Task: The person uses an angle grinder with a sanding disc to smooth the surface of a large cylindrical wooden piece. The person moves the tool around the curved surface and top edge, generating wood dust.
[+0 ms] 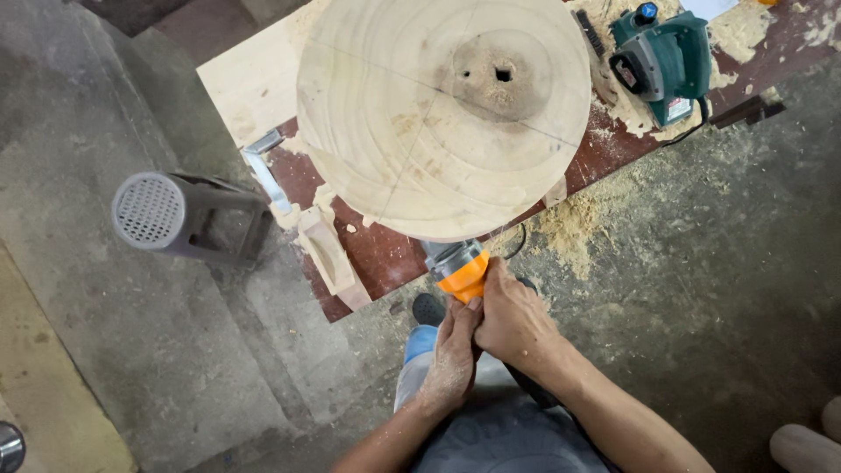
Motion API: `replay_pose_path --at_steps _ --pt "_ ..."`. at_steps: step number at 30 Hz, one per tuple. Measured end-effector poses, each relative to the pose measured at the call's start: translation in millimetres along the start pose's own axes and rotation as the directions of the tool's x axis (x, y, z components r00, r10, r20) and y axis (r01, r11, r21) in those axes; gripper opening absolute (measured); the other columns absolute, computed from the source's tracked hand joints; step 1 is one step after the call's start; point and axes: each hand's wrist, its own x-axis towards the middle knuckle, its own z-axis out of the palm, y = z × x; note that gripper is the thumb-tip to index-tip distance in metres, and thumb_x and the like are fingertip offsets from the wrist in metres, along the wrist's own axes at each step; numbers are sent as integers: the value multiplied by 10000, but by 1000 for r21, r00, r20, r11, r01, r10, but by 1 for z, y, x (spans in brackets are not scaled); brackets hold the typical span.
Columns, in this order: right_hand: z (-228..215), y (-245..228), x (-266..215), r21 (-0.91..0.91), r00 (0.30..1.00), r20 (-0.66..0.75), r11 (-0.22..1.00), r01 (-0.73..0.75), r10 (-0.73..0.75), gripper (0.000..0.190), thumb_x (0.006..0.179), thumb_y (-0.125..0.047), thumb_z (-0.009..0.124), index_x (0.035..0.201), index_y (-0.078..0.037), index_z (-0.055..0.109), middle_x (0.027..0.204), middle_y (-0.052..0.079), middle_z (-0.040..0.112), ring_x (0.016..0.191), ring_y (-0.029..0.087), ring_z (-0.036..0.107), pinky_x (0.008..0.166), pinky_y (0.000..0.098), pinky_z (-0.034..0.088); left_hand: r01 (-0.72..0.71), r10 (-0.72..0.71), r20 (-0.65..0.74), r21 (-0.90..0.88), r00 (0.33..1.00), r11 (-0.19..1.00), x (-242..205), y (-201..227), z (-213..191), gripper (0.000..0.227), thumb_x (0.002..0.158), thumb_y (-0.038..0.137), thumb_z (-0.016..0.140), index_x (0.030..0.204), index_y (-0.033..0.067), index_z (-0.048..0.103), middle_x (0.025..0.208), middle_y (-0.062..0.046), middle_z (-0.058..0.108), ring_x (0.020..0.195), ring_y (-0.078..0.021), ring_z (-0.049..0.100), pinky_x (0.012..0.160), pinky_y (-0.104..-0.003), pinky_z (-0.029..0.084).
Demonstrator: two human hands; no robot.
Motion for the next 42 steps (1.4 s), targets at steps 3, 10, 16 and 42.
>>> replay_pose_path --at_steps 3,10,16,42 --pt "-8 4 1 -35 998 44 998 -54 55 602 819 -264 698 1207 102 419 896 319 692 849 504 693 765 564 550 -22 22 16 30 1000 999 4 -8 5 429 1071 327 547 1341 -5 565 1184 -27 637 1073 -124 571 948 -287 460" --pt "-33 8 3 32 999 -13 999 44 -44 638 802 -363 719 1163 94 458 820 288 714 802 474 723 720 526 577 -132 129 57 49 990 990 24 -34 20 370 1081 304 549 1283 -5 576 1152 -36 633 1067 -128 564 966 -293 459" --pt "-47 20 8 -23 992 37 993 -116 117 662 858 -438 698 1208 74 468 838 286 739 803 437 767 715 479 610 -327 298 139 496 944 805 27 -32 40 391 1102 317 514 1312 -5 587 1161 -77 598 1097 -176 563 1004 -328 460" --pt "-19 -21 14 13 999 52 1000 9 -10 769 825 -377 702 1338 73 347 952 305 708 905 504 688 773 552 552 -210 206 40 199 978 957 0 23 19 318 1060 257 532 1194 -24 598 1075 -56 647 994 -129 579 903 -287 473"
